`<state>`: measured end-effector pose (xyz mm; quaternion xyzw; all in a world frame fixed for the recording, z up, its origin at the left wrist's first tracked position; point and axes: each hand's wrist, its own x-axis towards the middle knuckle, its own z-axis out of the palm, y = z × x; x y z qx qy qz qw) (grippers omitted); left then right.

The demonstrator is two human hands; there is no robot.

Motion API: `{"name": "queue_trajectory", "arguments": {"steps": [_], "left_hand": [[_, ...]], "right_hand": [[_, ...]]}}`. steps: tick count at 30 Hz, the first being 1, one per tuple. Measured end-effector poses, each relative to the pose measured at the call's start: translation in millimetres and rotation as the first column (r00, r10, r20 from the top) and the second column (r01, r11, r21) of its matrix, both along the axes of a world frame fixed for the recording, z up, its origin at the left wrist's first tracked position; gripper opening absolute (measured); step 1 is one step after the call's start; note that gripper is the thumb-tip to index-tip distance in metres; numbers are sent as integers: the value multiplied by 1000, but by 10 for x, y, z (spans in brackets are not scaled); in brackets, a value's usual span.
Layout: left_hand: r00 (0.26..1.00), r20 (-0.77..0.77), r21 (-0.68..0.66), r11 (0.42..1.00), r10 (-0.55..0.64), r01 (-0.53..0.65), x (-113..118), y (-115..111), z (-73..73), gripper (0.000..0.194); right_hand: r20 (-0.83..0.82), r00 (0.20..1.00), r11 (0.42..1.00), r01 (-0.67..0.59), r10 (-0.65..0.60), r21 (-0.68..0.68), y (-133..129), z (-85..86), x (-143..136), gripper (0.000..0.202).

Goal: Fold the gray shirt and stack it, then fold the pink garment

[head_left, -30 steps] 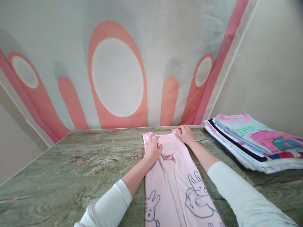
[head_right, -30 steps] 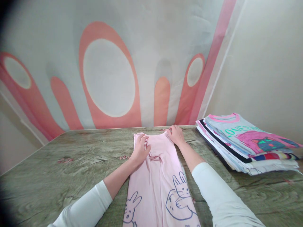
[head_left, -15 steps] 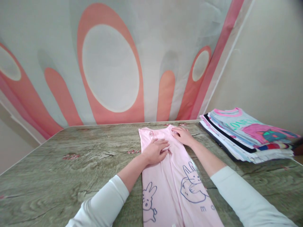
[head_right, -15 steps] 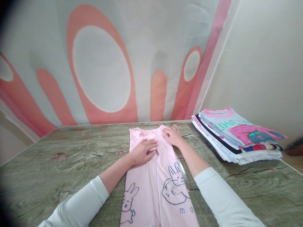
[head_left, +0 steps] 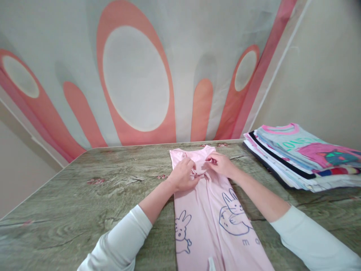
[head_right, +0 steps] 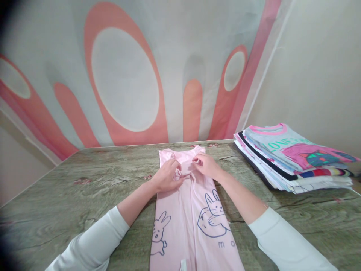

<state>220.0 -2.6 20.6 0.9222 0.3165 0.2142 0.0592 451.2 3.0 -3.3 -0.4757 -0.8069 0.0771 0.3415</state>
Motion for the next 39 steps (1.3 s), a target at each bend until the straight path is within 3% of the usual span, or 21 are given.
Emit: {"name": "queue_trajectory", "arguments": {"steps": [3,7,11,16,23,28,32,35,39], "left_hand": [[1000,-12,-16,1000,26,-26,-19,-62,-3,17],[999,6,-60,997,42,-42,-7,-130,-59,12],[993,29,-74,991,115,-113,25,-138,-100,11],[984,-58,-19,986,166,-167,97,-121,-45,11],[987,-155,79,997,38,-26,262,-140,1,16],[994,-88,3,997,71,-71,237,-136,-103,22],[987,66,-74,987,146,-141,166,-150,-103,19],[978,173,-19,993,114,-113,148,-129,-83,25],[990,130,-42,998,61,-56,164,-45,-78,22]], "right_hand": [[-44,982,980,-186,183,-76,-170,40,-186,10],[-51,967,962,-253,249,-105,-239,16,-281,13],[-105,981,972,-179,164,-151,-196,-38,-279,10],[-221,974,961,-106,49,-256,-139,-54,-262,23],[-357,934,927,-131,-3,-352,-116,-52,-258,30],[-335,942,930,-110,-15,-351,-120,-58,-258,30],[-293,956,924,-118,6,-363,-121,-45,-261,33],[-357,934,908,-136,-16,-397,-120,-51,-257,34],[-513,857,901,-194,-36,-388,-118,-96,-221,21]]}}
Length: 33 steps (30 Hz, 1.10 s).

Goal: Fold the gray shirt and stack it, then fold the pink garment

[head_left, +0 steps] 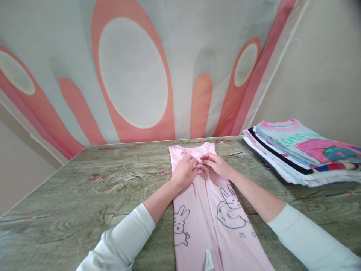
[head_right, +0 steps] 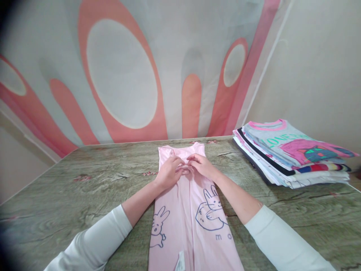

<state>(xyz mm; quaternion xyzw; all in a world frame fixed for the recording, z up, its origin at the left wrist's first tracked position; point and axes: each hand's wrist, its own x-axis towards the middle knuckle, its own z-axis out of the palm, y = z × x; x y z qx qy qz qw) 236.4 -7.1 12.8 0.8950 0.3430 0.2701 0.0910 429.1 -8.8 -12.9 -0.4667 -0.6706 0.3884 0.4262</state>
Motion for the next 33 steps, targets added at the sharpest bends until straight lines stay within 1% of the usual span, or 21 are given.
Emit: {"name": "queue_trajectory", "arguments": {"steps": [2,5,8,11,13,16,21,30,32,33], "left_hand": [[1000,-27,-28,1000,-7,6,0,37,18,15],[997,-60,1,999,-39,40,-19,63,74,11],[983,-151,9,994,-108,111,-44,69,112,9],[961,-221,-72,986,-165,152,-76,80,98,13],[960,-217,-125,981,-174,150,-104,95,72,17],[976,-163,-142,982,-147,125,-148,114,32,20],[998,-53,-108,994,-39,33,-175,129,-36,23],[996,-59,-47,996,-72,70,-182,126,-118,22],[998,-36,-24,999,-42,41,-186,165,-137,23],[1000,-10,-8,1000,-5,5,-184,201,-146,23]], "right_hand": [[-16,1000,1000,0,0,10,-1,-19,26,18],[72,997,998,-13,9,53,-9,-18,54,16],[157,987,993,-47,30,106,-22,4,55,17],[248,967,980,-100,56,170,-39,21,40,19],[303,950,971,-138,73,198,-51,25,29,22],[359,929,958,-180,92,222,-70,29,21,28],[387,917,948,-206,100,242,-99,46,18,33],[380,920,944,-207,98,258,-93,39,10,30],[386,917,939,-218,103,265,-95,38,9,31],[391,914,936,-227,109,268,-96,39,8,32]]}}
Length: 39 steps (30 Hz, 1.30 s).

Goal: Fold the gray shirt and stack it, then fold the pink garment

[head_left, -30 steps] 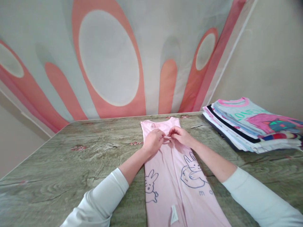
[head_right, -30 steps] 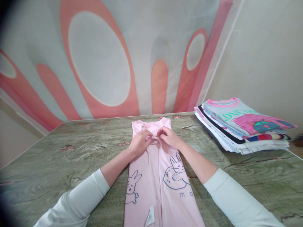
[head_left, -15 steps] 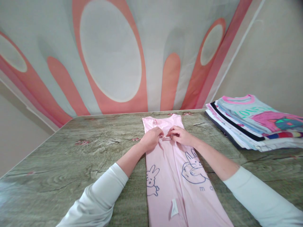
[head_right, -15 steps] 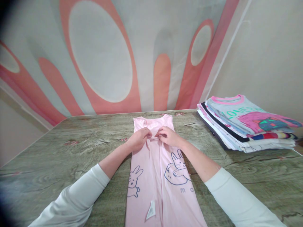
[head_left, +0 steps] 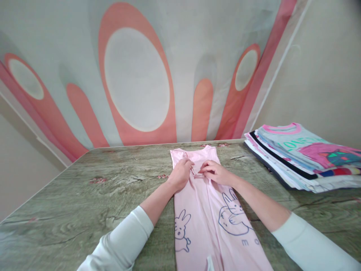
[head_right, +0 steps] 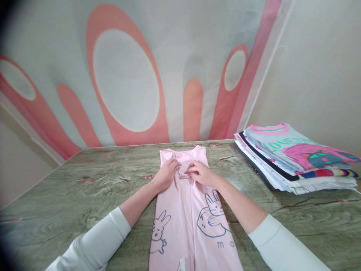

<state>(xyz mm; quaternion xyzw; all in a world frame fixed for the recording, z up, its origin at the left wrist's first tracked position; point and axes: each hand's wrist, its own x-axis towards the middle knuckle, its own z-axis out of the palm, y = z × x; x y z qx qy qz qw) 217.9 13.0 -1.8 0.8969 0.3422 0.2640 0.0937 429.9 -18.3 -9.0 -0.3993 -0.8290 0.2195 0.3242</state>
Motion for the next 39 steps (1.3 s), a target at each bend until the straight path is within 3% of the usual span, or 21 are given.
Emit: {"name": "queue_trajectory", "arguments": {"steps": [6,12,15,19,22,25,27,30,32,39], "left_hand": [[918,188,-99,937,349,-336,96,392,-36,23],[904,197,-135,924,378,-357,279,709,-109,35],[907,193,-125,927,373,-355,295,773,-141,32],[920,172,-73,936,352,-345,260,724,-99,30],[954,124,-26,962,275,-274,283,588,-38,27],[991,-55,49,992,119,-117,352,412,-28,27],[978,-201,77,996,54,-40,391,310,-55,37],[947,-320,76,997,33,-9,410,226,-100,50],[936,-349,85,996,39,-10,404,214,-115,52],[932,-352,117,992,85,-46,390,211,-140,56]], "right_hand": [[62,997,999,-41,40,18,28,-14,-10,36],[69,997,999,-34,35,-22,50,-9,-18,33],[7,999,993,-49,50,-110,48,32,-5,31],[-132,991,967,-46,13,-249,56,62,35,26],[-202,977,969,16,-68,-248,83,5,62,23],[-236,954,967,136,-186,-214,177,-84,115,25],[-235,921,946,275,-311,-173,310,-123,201,26],[-124,858,867,494,-498,-67,600,-128,408,28],[25,827,827,562,-562,9,804,-111,552,29],[203,828,849,527,-522,31,1183,-120,705,15]]}}
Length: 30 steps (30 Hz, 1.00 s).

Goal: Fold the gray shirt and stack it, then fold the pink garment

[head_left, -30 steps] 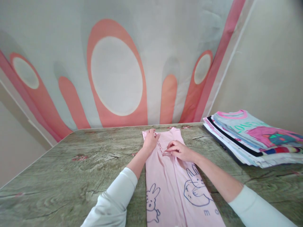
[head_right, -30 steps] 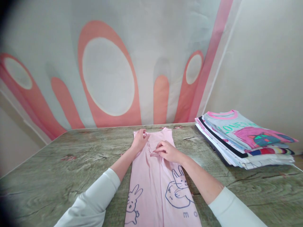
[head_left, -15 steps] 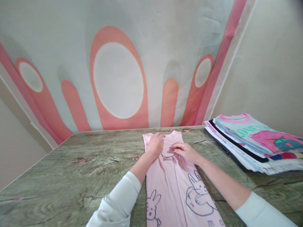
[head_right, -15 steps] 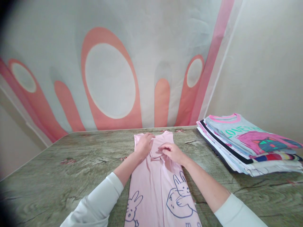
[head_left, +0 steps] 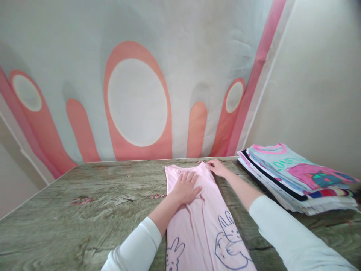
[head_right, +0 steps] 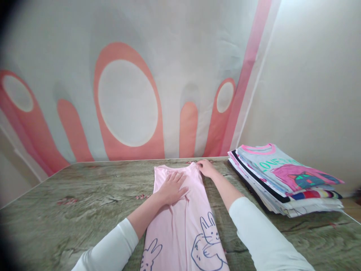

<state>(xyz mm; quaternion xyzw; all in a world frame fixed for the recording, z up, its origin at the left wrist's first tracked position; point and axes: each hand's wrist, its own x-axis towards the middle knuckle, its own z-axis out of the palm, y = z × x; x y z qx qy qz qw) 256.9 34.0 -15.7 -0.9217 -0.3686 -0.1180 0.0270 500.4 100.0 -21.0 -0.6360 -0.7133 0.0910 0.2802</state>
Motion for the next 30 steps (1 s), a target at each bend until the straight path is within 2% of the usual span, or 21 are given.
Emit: {"name": "queue_trajectory", "arguments": {"steps": [9,13,15,16,18,20,22,26,30], "left_hand": [[997,12,-14,997,82,-82,1,-91,19,58],[993,60,10,994,104,-104,4,-110,47,53],[990,78,18,993,115,-116,7,-113,61,51],[990,83,21,993,116,-118,9,-114,67,50],[990,88,24,993,111,-113,13,-116,77,50],[990,89,23,993,110,-112,15,-120,83,50],[990,88,20,993,110,-113,16,-125,83,50],[989,89,14,993,118,-120,17,-136,75,51],[989,87,-15,993,117,-116,15,-146,95,48]], "right_hand": [[72,988,988,143,-139,-61,74,-118,-69,16],[83,959,962,274,-273,-9,7,-73,-181,9],[91,945,949,308,-314,73,-44,-29,-286,17],[93,952,953,281,-292,114,-67,-8,-346,19],[88,984,978,141,-156,156,-101,18,-467,19],[56,998,990,-29,22,138,-113,14,-567,18],[19,993,988,-118,116,105,-107,-15,-626,18],[-12,993,993,-115,115,34,-67,-76,-634,18],[-9,996,996,-92,91,-14,-36,-68,-600,19]]}}
